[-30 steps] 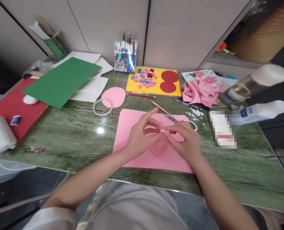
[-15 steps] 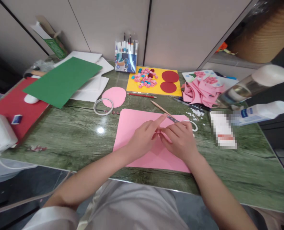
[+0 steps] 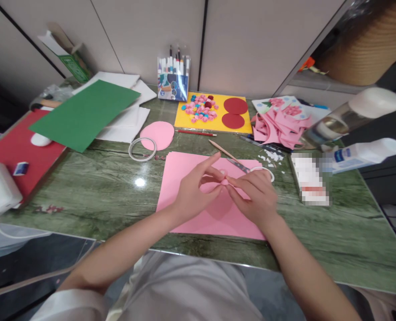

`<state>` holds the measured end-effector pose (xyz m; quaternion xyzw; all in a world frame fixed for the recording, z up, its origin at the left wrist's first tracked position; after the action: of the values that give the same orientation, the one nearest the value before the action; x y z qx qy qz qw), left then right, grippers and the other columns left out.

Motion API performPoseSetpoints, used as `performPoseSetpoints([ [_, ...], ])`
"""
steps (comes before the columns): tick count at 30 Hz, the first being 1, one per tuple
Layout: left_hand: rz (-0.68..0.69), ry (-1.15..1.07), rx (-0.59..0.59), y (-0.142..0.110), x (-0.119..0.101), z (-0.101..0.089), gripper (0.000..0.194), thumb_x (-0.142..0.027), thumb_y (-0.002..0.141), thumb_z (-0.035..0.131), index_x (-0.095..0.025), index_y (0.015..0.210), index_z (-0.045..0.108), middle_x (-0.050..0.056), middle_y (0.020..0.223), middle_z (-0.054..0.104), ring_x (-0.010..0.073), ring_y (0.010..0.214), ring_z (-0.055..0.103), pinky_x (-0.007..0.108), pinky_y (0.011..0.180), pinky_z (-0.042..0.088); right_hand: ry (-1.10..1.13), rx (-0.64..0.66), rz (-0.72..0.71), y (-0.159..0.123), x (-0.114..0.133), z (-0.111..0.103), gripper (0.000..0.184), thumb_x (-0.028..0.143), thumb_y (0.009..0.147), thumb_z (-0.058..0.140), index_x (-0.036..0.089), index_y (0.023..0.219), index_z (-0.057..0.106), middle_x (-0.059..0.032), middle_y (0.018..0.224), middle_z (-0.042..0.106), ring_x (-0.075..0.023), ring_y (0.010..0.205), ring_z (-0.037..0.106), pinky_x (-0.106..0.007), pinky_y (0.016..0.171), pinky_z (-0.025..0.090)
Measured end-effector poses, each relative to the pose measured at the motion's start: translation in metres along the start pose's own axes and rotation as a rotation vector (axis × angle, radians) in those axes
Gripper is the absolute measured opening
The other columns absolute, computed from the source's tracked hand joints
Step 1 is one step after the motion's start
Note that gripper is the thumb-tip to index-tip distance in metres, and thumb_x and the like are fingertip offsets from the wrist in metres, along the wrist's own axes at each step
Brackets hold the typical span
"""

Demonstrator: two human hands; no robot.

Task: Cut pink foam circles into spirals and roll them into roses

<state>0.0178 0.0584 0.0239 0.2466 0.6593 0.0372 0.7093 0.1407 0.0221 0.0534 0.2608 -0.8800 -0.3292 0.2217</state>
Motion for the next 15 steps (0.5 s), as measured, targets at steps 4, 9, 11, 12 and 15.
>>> performPoseSetpoints([
  [4, 0.055, 0.115, -0.023, -0.004, -0.001, 0.0, 0.064, -0.009, 0.075, 0.058, -0.033, 0.13, 0.036, 0.0, 0.088, 0.06, 0.0118, 0.086, 0.06, 0.034, 0.086, 0.052, -0.014, -0.018, 0.033, -0.005, 0.0, 0.002, 0.018, 0.017, 0.076, 0.062, 0.026, 0.092, 0.064, 0.0016, 0.062, 0.063, -0.0137, 0.059, 0.055, -0.032, 0.064, 0.034],
  [9, 0.126, 0.148, -0.052, -0.009, -0.005, 0.001, 0.063, -0.009, 0.075, 0.058, -0.032, 0.13, 0.035, 0.001, 0.092, 0.062, 0.0131, 0.088, 0.061, 0.035, 0.087, 0.051, -0.027, -0.083, 0.079, -0.008, 0.003, -0.002, 0.016, 0.017, 0.075, 0.064, 0.025, 0.089, 0.064, 0.0013, 0.061, 0.063, -0.0129, 0.056, 0.054, -0.032, 0.062, 0.034],
  [11, 0.165, 0.144, -0.058, -0.01, -0.008, 0.001, 0.064, -0.008, 0.075, 0.058, -0.032, 0.13, 0.035, 0.002, 0.094, 0.062, 0.0133, 0.088, 0.062, 0.035, 0.086, 0.051, -0.011, -0.112, 0.086, -0.008, 0.005, -0.005, 0.018, 0.016, 0.074, 0.065, 0.025, 0.089, 0.064, 0.0013, 0.061, 0.063, -0.0128, 0.056, 0.053, -0.031, 0.06, 0.033],
  [12, 0.18, 0.158, -0.06, -0.011, -0.01, 0.001, 0.065, -0.008, 0.075, 0.058, -0.032, 0.13, 0.034, 0.002, 0.094, 0.063, 0.0137, 0.088, 0.062, 0.035, 0.086, 0.051, -0.003, -0.121, 0.087, -0.008, 0.005, -0.006, 0.018, 0.016, 0.073, 0.066, 0.025, 0.089, 0.064, 0.0015, 0.061, 0.063, -0.0128, 0.056, 0.054, -0.031, 0.06, 0.033],
  [15, 0.197, 0.245, -0.066, -0.01, -0.012, 0.0, 0.065, -0.009, 0.075, 0.059, -0.031, 0.131, 0.033, 0.001, 0.091, 0.064, 0.0144, 0.088, 0.062, 0.035, 0.085, 0.051, -0.011, -0.115, 0.099, -0.008, 0.004, -0.006, 0.015, 0.018, 0.074, 0.065, 0.026, 0.088, 0.064, 0.002, 0.061, 0.063, -0.013, 0.057, 0.055, -0.032, 0.062, 0.033],
])
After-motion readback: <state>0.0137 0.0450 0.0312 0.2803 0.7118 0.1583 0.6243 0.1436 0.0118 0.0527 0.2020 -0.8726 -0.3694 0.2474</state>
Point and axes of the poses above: each hand's wrist, its own y-axis towards the middle knuckle, its own z-axis out of the palm, x = y × z, the point moved 8 cm from there along y, towards the middle knuckle
